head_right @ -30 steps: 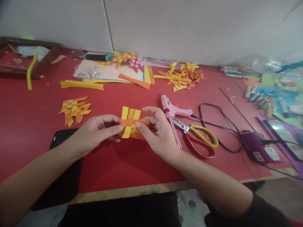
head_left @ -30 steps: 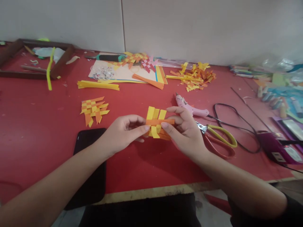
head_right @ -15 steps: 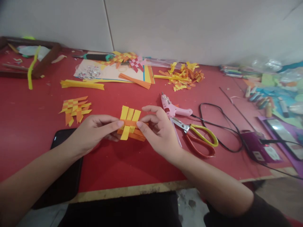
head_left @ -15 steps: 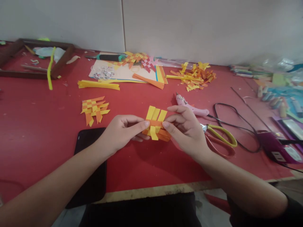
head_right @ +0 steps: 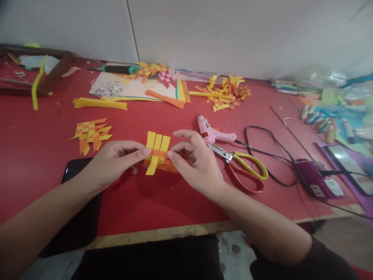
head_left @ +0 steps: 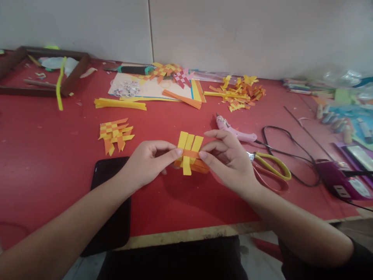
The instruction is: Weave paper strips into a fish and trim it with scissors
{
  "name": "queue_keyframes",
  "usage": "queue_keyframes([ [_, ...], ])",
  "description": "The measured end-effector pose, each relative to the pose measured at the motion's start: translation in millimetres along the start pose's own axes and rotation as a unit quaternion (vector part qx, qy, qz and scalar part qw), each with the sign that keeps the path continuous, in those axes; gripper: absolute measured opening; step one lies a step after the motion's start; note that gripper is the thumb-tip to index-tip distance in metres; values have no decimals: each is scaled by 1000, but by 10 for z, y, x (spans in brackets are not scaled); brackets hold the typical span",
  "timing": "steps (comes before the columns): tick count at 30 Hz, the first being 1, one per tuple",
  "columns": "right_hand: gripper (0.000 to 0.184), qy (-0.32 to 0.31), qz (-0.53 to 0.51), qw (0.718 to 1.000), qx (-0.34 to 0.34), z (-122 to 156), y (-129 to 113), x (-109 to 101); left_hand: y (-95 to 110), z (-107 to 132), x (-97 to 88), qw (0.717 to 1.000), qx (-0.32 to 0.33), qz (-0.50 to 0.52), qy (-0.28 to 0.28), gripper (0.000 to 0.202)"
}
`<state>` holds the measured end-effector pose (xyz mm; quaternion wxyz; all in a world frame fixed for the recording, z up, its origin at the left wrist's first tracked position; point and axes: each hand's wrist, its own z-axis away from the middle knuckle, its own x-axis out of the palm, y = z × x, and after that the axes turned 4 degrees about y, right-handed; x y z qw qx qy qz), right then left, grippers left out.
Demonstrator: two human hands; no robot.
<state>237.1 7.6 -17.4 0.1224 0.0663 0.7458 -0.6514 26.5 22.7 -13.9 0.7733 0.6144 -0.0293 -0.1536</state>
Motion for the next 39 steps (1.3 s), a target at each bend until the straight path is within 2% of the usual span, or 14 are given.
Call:
queue_keyframes([
  [11, 31, 8, 5, 1000, 11, -34, -50, -25, 9, -19, -17, 998, 40, -31, 27, 33],
  [16, 29, -4, 6, 1000, 22, -38, -46, -21, 43, -11, -37, 997, 47, -59, 15, 35],
  [24, 38, -51, -69, 994, 74, -41, -27, -1, 68, -8, -35, 992, 69, -109, 0, 33],
  [32, 38, -39, -69, 994, 74, -26, -4, 24, 33, 3, -9, 999, 31, -33, 9, 31],
  [39, 54, -97, -98, 981, 137, -11, -20, 54, -48, -29, 7, 998, 37, 37, 32, 29],
])
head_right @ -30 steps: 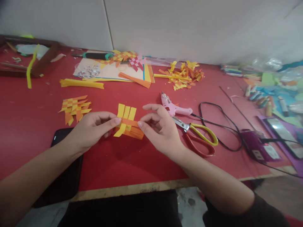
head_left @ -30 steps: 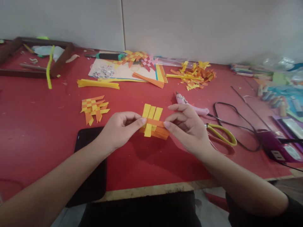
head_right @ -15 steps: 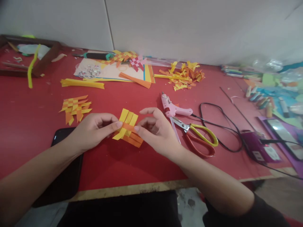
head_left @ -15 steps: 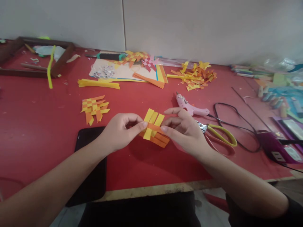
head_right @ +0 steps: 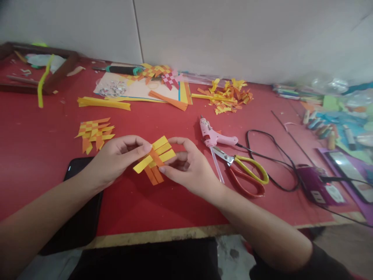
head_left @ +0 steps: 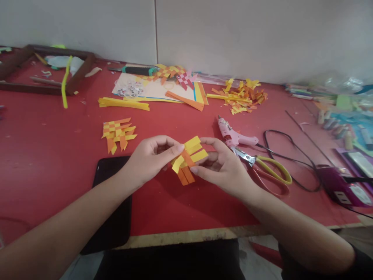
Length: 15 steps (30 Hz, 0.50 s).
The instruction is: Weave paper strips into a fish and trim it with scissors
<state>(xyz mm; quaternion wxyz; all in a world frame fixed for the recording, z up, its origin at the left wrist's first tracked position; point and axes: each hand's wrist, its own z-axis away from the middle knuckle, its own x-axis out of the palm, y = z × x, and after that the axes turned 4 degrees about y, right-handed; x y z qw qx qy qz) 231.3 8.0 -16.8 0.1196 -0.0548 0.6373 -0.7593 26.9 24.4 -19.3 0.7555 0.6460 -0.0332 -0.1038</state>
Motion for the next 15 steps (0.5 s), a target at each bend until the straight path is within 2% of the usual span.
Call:
queue_keyframes([
  [4, 62, 26, -38, 999, 16, -38, 51, 12, 1, -21, 25, 992, -52, 113, 9, 30],
  [7, 63, 68, -96, 993, 18, -74, 92, 21, 29, -32, 41, 972, -93, 211, -39, 24],
  [10, 63, 72, -132, 988, 25, -84, 103, 28, 61, -19, 46, 981, -65, 168, -76, 32],
  [15, 61, 38, -122, 991, 36, -48, 88, 39, 58, 4, 30, 994, -36, 66, -74, 41],
])
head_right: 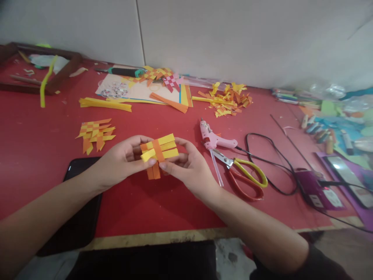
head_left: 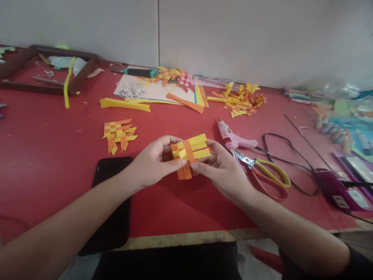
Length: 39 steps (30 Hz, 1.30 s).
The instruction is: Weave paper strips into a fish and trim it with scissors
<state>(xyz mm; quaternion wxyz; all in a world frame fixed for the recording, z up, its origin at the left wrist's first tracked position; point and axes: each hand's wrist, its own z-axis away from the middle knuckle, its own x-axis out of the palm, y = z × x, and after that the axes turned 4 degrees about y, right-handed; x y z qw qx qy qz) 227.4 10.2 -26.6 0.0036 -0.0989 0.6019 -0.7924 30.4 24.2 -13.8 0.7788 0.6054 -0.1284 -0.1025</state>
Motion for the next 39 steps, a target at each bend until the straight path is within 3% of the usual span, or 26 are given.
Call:
queue_keyframes([
  [11, 52, -7, 19, 1000, -11, -4, 3, 11, -83, -28, -14, 999, 37, -10, 33, 32],
  [28, 52, 1, 64, 998, -13, 31, -74, 53, -85, -29, -19, 998, 24, -27, 44, 31],
  [39, 52, -21, 20, 1000, 5, 22, -32, 21, -96, -31, -17, 999, 15, 10, 51, 27],
])
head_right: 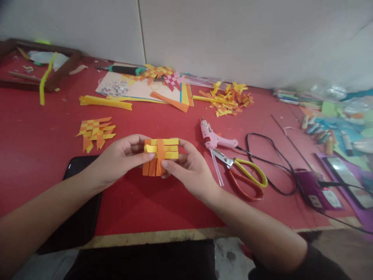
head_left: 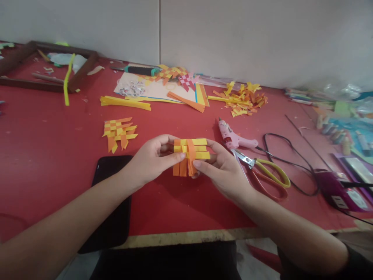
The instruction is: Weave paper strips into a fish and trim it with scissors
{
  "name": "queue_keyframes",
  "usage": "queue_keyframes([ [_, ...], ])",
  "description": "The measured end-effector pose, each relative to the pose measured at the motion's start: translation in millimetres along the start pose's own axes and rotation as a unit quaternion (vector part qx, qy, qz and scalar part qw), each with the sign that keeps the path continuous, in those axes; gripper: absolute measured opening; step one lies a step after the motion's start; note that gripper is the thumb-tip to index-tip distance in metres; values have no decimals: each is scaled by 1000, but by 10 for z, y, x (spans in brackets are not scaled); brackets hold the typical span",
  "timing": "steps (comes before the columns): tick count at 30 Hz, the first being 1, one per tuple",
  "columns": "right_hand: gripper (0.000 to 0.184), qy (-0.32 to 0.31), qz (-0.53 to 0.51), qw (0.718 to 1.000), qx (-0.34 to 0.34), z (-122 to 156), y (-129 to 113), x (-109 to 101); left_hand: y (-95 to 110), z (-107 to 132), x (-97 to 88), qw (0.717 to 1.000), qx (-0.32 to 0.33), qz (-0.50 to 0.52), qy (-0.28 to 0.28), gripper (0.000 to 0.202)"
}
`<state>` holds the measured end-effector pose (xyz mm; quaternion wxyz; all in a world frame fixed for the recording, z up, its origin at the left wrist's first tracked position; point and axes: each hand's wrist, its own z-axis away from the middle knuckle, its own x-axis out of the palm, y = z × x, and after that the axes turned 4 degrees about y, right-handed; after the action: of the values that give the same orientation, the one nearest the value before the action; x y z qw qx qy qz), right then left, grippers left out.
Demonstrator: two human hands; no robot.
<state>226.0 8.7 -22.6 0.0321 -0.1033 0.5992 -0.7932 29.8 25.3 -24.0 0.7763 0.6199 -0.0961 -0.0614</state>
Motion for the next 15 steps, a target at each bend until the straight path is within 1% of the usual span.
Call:
queue_keyframes([
  [4, 52, -8, -21, 1000, -1, -9, 18, 2, -24, -4, -14, 1000, -17, 18, -10, 26],
  [7, 53, -8, -35, 999, -8, -16, 35, -3, -36, -14, -17, 1000, -6, 16, -4, 26],
  [10, 49, 3, -32, 999, -26, -16, 44, -14, -27, -15, -12, 1000, -1, 5, 7, 27],
  [13, 40, 22, -9, 998, -64, 7, 45, -29, -6, -5, -7, 1000, -11, -21, 16, 31],
  [15, 33, 56, 26, 991, -122, 32, 41, -44, 4, 3, -9, 999, -13, -46, 19, 32],
])
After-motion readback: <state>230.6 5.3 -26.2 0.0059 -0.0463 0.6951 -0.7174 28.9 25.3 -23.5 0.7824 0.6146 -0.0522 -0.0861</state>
